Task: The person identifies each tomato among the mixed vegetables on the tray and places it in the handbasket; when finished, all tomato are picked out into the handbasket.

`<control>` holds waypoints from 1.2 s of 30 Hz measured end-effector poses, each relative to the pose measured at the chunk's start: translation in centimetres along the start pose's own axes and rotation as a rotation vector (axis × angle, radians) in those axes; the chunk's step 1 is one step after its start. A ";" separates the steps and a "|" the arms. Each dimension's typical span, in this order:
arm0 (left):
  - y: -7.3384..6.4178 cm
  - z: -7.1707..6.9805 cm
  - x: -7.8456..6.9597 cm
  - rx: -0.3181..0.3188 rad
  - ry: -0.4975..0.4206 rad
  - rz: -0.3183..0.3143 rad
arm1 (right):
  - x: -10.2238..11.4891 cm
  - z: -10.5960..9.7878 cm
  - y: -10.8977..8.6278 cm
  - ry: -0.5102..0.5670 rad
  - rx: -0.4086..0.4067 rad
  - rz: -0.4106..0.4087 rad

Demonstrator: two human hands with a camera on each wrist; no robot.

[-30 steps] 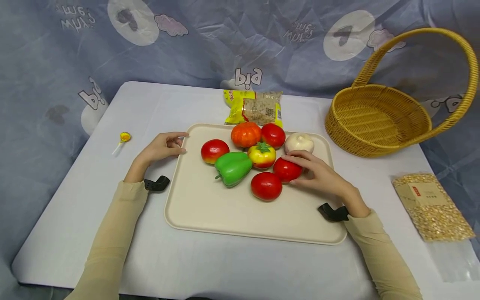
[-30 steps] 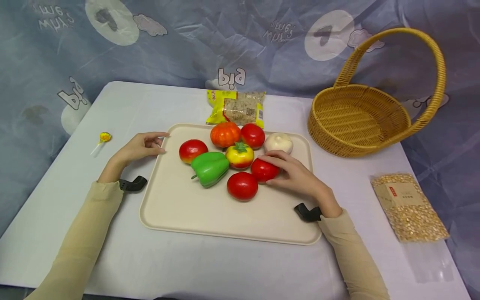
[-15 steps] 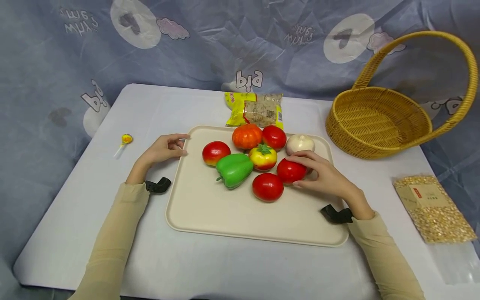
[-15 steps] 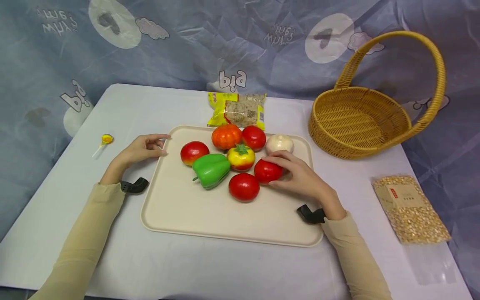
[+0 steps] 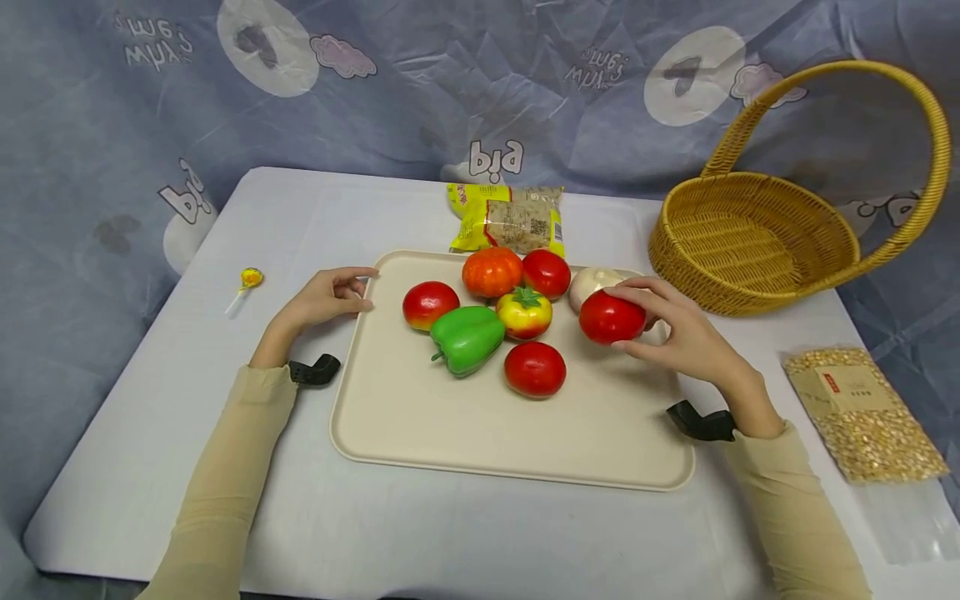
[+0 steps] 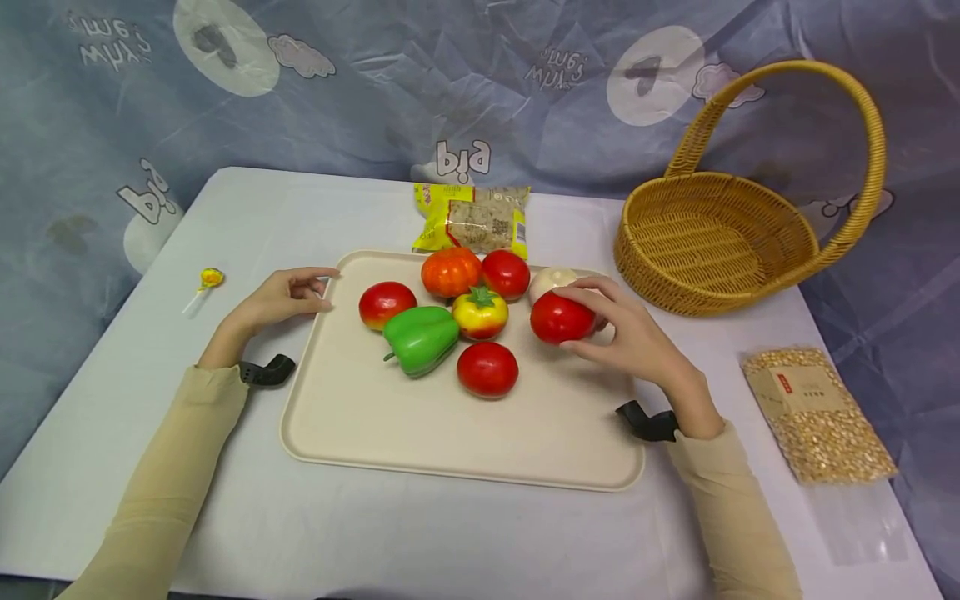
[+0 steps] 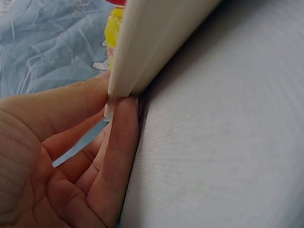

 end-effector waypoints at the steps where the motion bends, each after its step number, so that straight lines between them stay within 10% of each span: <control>1: 0.0 0.0 0.1 0.000 0.001 0.004 | -0.1 -0.4 0.1 0.001 -0.021 0.003; 10: 1.2 -0.3 2.6 -0.008 0.011 0.013 | -1.9 -3.3 0.5 -0.084 -0.190 0.080; 27: 0.9 -0.2 2.0 -0.015 0.007 0.006 | -8.0 -7.7 1.8 -0.041 -0.548 0.352; 36: 0.0 0.0 0.1 -0.003 -0.022 -0.011 | -12.5 -8.6 2.2 -0.089 -0.514 0.612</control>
Point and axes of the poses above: each hand's wrist, its own y-axis towards the middle knuckle, its own z-axis out of the palm, x = y × z, the point moved 5 cm from there along y, towards the middle knuckle, and after that the axes turned 5 degrees about z, right-handed, at the moved point
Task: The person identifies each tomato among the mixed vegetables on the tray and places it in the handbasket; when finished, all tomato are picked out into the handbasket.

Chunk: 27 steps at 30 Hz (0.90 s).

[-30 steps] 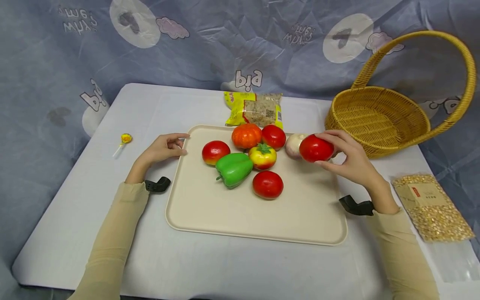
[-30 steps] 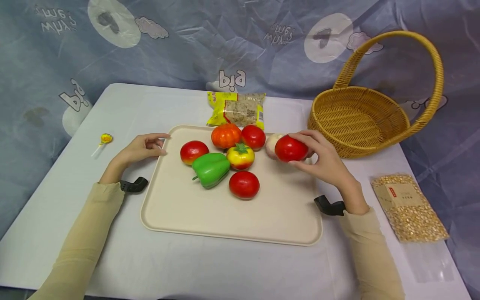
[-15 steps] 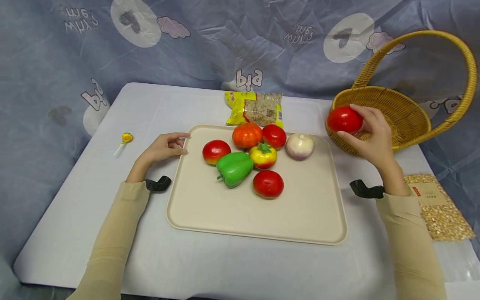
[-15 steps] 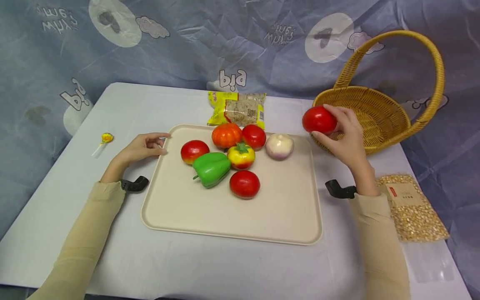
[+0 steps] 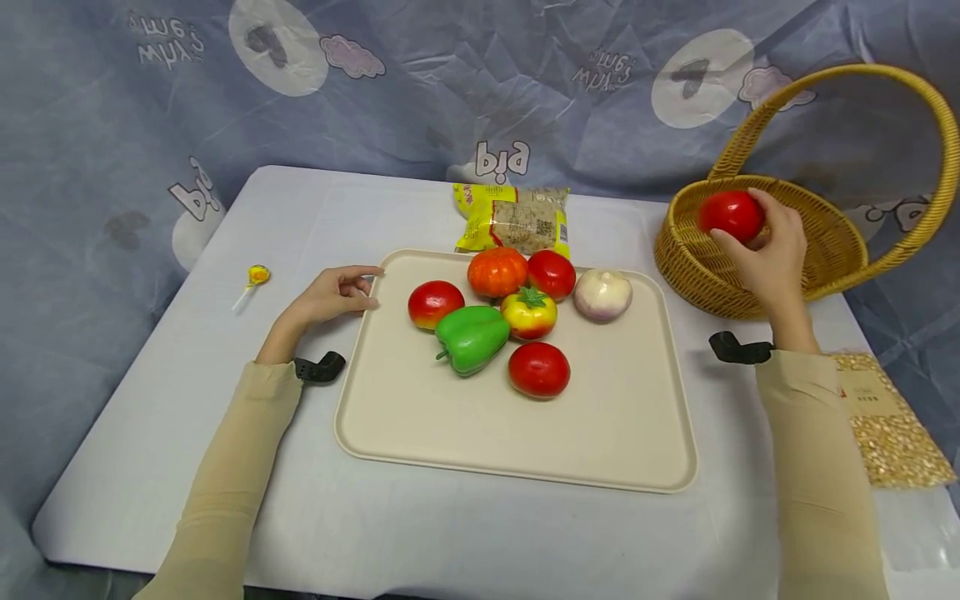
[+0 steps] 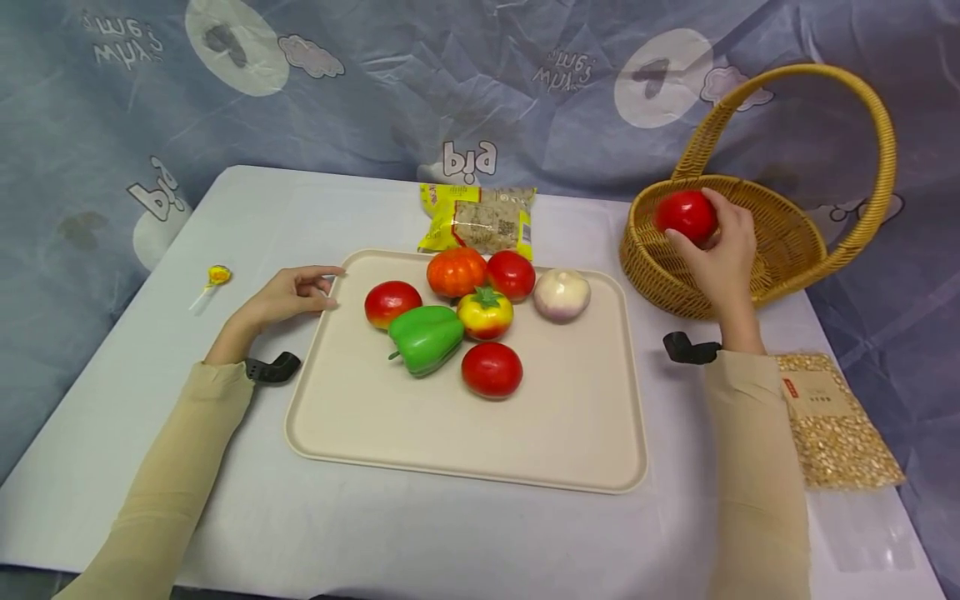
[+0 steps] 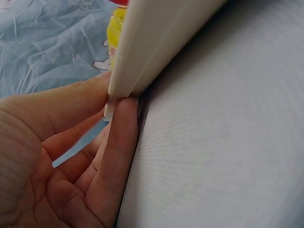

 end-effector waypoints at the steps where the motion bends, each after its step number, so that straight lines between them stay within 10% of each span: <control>1: -0.1 0.0 -0.1 0.000 -0.003 -0.002 | -0.4 0.1 0.4 -0.021 0.021 0.015; 13: 0.1 0.0 0.2 0.006 -0.033 0.006 | -3.9 1.7 3.0 -0.174 0.316 0.142; 27: 0.1 0.1 0.2 0.002 -0.037 0.006 | -5.8 3.1 3.9 -0.304 0.442 0.153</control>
Point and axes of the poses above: each hand's wrist, its own y-axis towards the middle knuckle, its own z-axis out of the palm, x = y × z, the point moved 5 cm from there along y, towards the middle knuckle, and after that the axes turned 5 degrees about z, right-handed, at the moved point
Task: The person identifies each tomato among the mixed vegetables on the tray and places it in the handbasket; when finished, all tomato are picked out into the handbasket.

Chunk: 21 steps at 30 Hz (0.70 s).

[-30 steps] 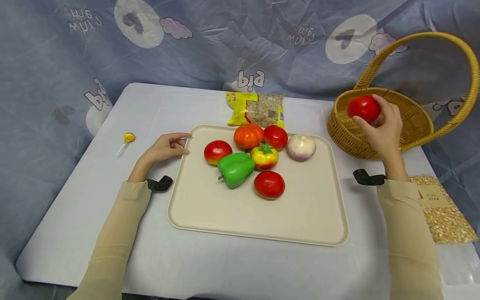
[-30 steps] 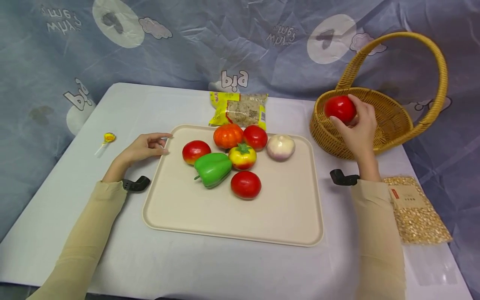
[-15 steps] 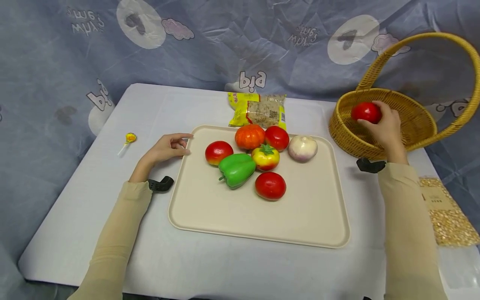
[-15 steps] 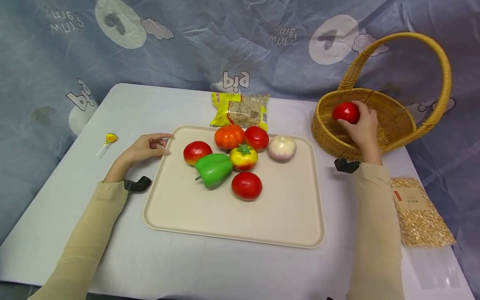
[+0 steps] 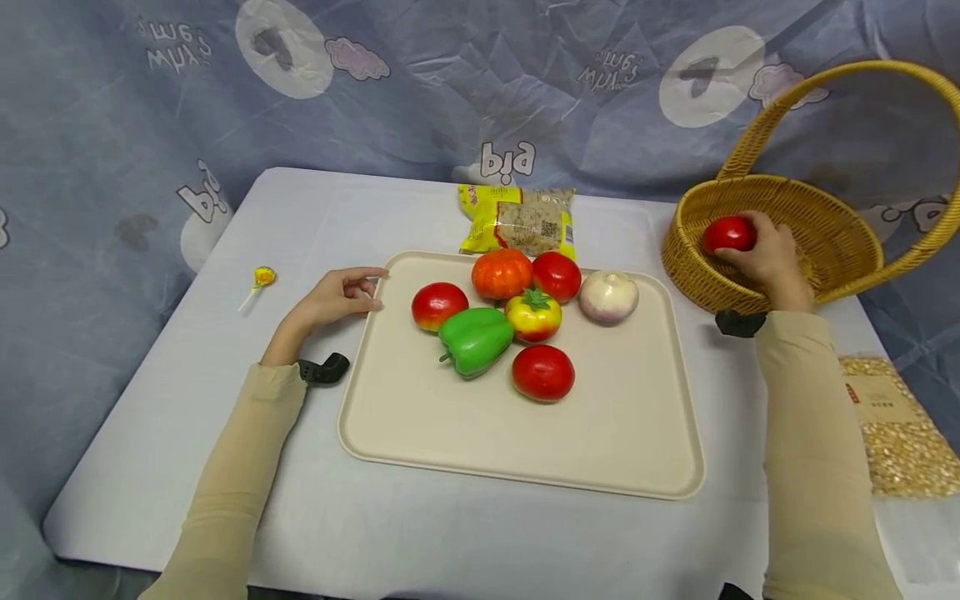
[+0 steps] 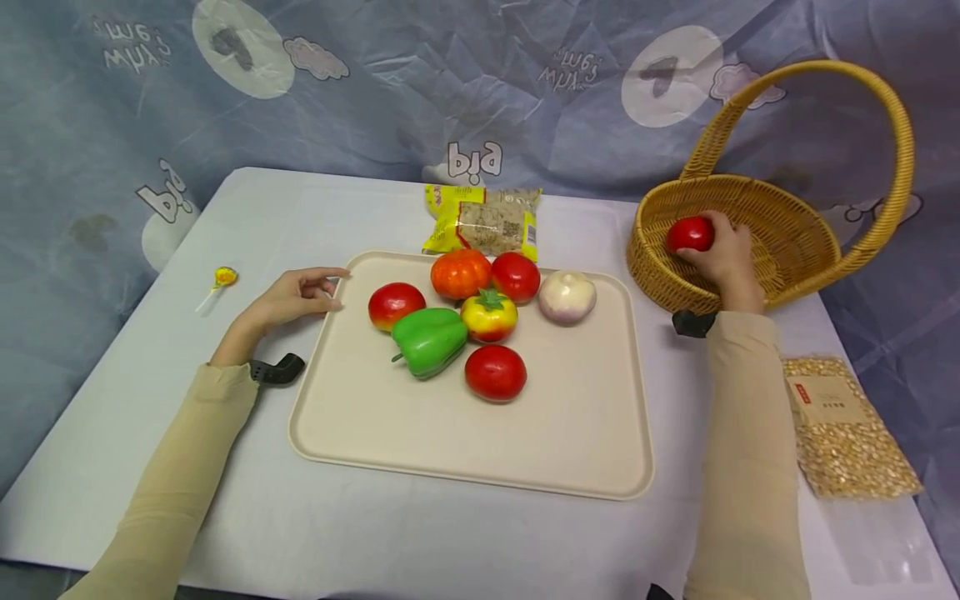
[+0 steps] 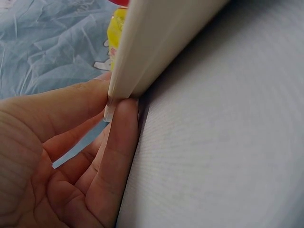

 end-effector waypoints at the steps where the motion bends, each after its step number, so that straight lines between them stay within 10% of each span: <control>1: 0.0 0.0 0.0 -0.001 0.001 0.002 | 0.0 0.0 0.0 0.002 0.006 0.005; 21: -0.1 0.0 -0.1 -0.016 -0.011 0.001 | -0.8 -1.1 -1.9 0.160 -0.038 0.083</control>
Point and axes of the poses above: each hand's wrist, its own y-axis towards the middle knuckle, its own z-axis out of the palm, x = y × z, the point moved 5 cm from there along y, towards the middle knuckle, and after that the axes turned 5 degrees about z, right-handed, at the moved point
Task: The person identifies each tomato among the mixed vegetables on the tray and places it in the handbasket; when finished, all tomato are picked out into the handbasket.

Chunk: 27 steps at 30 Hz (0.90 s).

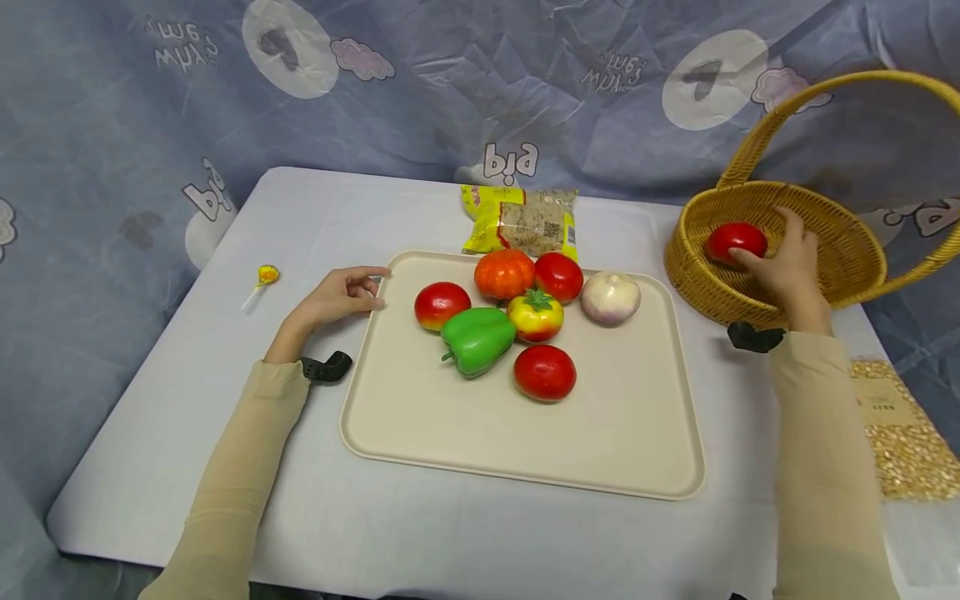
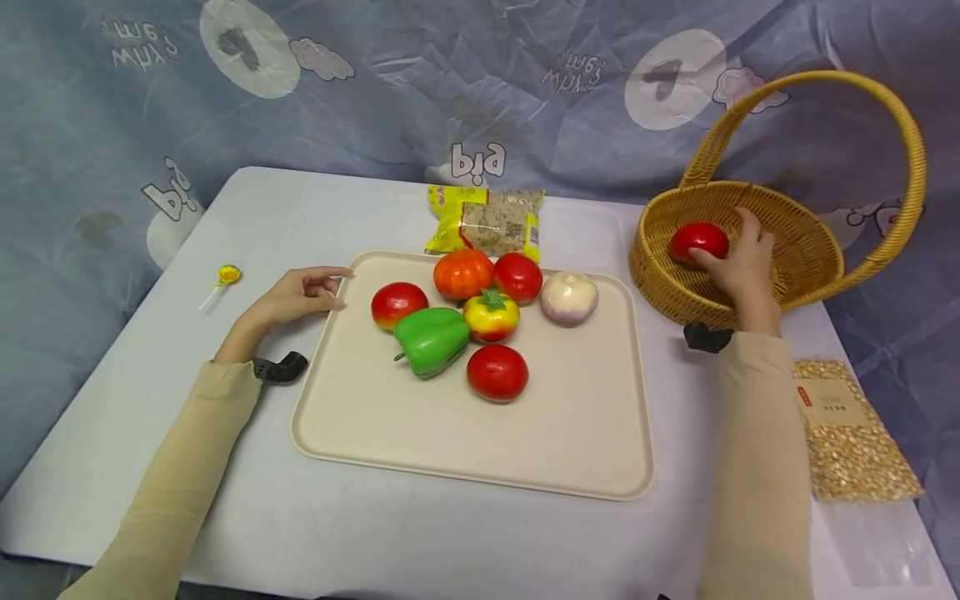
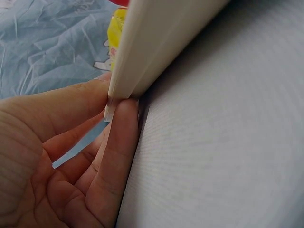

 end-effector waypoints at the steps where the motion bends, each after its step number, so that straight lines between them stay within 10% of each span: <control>1: 0.0 0.0 0.0 0.000 0.003 0.001 | -0.2 -0.1 -0.2 -0.003 -0.003 -0.010; 13: 0.2 -0.1 0.2 -0.008 0.008 0.001 | -0.3 -2.4 -2.6 -0.009 -0.247 -0.190; 27: 0.3 -0.1 0.3 -0.028 -0.008 -0.014 | 4.6 -2.2 -7.9 0.204 -0.493 -0.450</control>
Point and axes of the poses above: each hand's wrist, its own y-axis towards the middle knuckle, its own z-axis out of the palm, x = y × z, the point moved 5 cm from there along y, towards the middle knuckle, and after that the axes turned 5 degrees about z, right-handed, at the moved point
